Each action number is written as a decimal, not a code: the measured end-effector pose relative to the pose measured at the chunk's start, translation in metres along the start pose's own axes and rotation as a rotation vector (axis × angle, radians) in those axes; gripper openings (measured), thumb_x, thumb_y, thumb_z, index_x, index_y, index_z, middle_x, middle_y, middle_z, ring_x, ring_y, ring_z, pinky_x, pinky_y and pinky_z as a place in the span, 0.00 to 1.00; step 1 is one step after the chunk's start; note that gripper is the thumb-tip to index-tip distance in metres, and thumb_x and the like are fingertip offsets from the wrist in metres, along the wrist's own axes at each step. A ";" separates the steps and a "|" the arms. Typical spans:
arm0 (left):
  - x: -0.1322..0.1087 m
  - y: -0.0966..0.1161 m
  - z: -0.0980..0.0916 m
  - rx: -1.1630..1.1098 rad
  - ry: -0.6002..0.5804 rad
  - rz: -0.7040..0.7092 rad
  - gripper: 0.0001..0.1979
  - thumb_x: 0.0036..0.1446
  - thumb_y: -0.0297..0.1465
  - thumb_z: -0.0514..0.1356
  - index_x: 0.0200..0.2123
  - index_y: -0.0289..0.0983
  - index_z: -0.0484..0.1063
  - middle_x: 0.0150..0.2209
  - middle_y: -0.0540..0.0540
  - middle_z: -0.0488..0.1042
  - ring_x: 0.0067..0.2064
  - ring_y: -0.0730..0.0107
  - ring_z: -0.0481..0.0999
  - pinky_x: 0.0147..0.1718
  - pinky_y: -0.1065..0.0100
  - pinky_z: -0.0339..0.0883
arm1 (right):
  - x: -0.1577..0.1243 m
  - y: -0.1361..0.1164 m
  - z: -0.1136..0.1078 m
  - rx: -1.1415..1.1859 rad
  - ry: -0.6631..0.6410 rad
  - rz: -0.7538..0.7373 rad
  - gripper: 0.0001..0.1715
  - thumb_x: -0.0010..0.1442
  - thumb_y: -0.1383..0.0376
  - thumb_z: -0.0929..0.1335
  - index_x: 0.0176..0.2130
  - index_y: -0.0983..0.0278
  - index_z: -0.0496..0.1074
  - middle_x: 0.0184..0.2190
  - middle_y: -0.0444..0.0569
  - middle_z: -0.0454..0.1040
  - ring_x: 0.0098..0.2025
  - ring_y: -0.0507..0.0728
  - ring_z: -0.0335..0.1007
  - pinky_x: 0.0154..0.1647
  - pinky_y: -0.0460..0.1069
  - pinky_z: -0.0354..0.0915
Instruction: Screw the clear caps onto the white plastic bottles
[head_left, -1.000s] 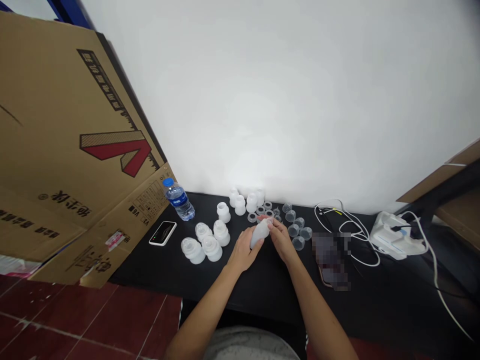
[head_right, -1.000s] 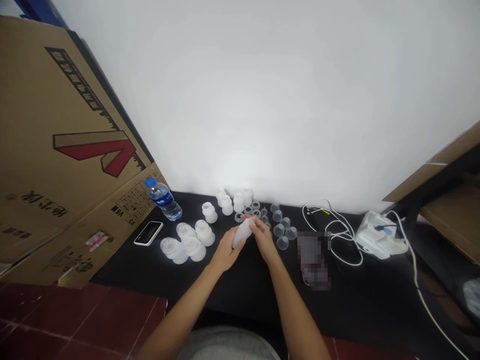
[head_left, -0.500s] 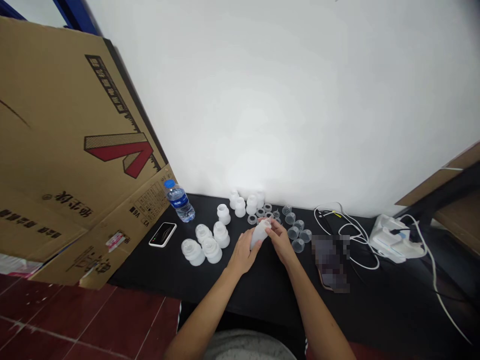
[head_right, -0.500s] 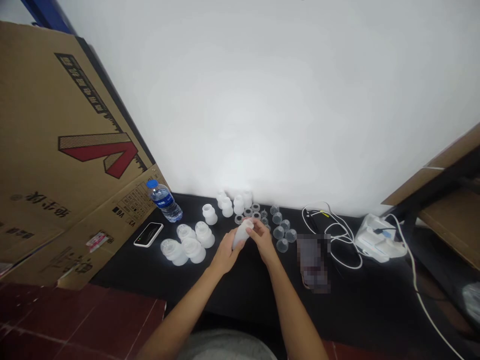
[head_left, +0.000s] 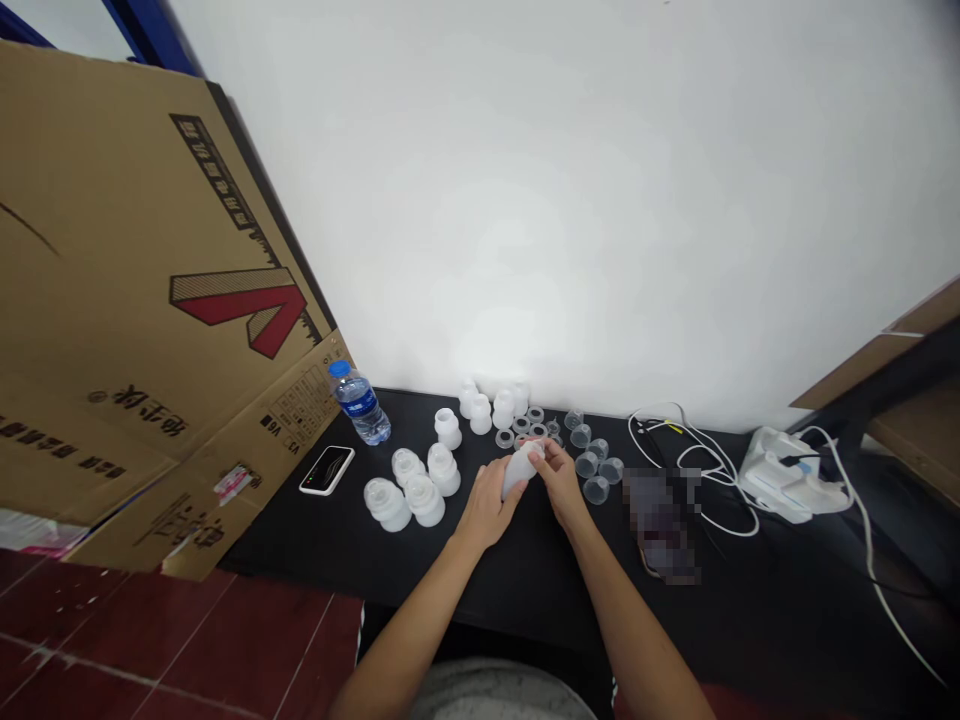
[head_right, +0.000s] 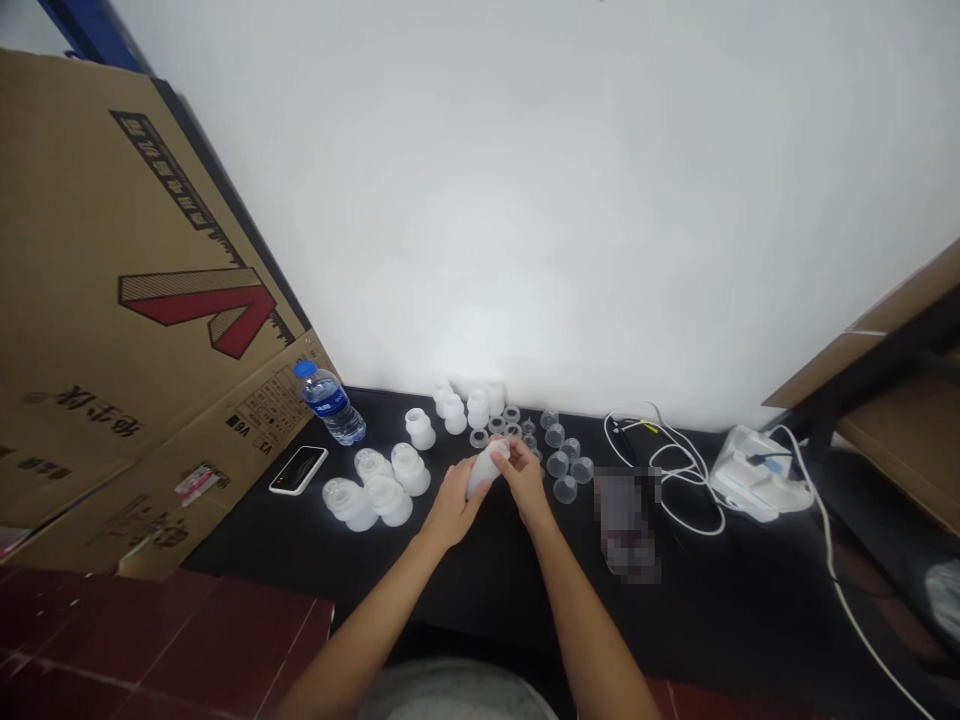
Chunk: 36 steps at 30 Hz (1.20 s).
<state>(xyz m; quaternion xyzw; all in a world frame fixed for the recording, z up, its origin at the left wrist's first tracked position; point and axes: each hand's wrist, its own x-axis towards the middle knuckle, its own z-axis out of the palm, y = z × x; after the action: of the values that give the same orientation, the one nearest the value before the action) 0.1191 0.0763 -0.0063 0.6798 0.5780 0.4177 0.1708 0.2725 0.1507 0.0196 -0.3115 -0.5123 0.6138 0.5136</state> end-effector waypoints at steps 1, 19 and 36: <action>0.000 0.000 -0.002 -0.029 -0.015 -0.003 0.23 0.77 0.42 0.53 0.69 0.42 0.65 0.61 0.38 0.77 0.60 0.49 0.77 0.64 0.43 0.66 | 0.000 -0.002 -0.001 0.002 -0.031 0.005 0.26 0.58 0.44 0.79 0.46 0.59 0.81 0.47 0.52 0.84 0.46 0.63 0.78 0.48 0.55 0.72; 0.000 0.002 -0.002 -0.044 -0.023 -0.022 0.22 0.76 0.43 0.54 0.66 0.42 0.68 0.58 0.39 0.79 0.58 0.50 0.79 0.62 0.44 0.68 | 0.001 0.004 -0.003 -0.023 -0.035 0.022 0.25 0.59 0.43 0.79 0.45 0.59 0.85 0.45 0.52 0.84 0.45 0.64 0.78 0.47 0.55 0.72; 0.006 0.000 -0.005 0.063 0.029 0.029 0.23 0.75 0.40 0.57 0.68 0.41 0.68 0.58 0.38 0.81 0.57 0.50 0.81 0.58 0.48 0.70 | -0.003 0.001 0.003 -0.021 -0.014 0.009 0.24 0.60 0.45 0.79 0.45 0.60 0.87 0.47 0.51 0.86 0.49 0.66 0.80 0.55 0.57 0.72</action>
<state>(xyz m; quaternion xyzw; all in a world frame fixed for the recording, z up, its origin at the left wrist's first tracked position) 0.1149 0.0802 -0.0011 0.6872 0.5833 0.4116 0.1347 0.2698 0.1473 0.0194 -0.3149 -0.5207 0.6129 0.5040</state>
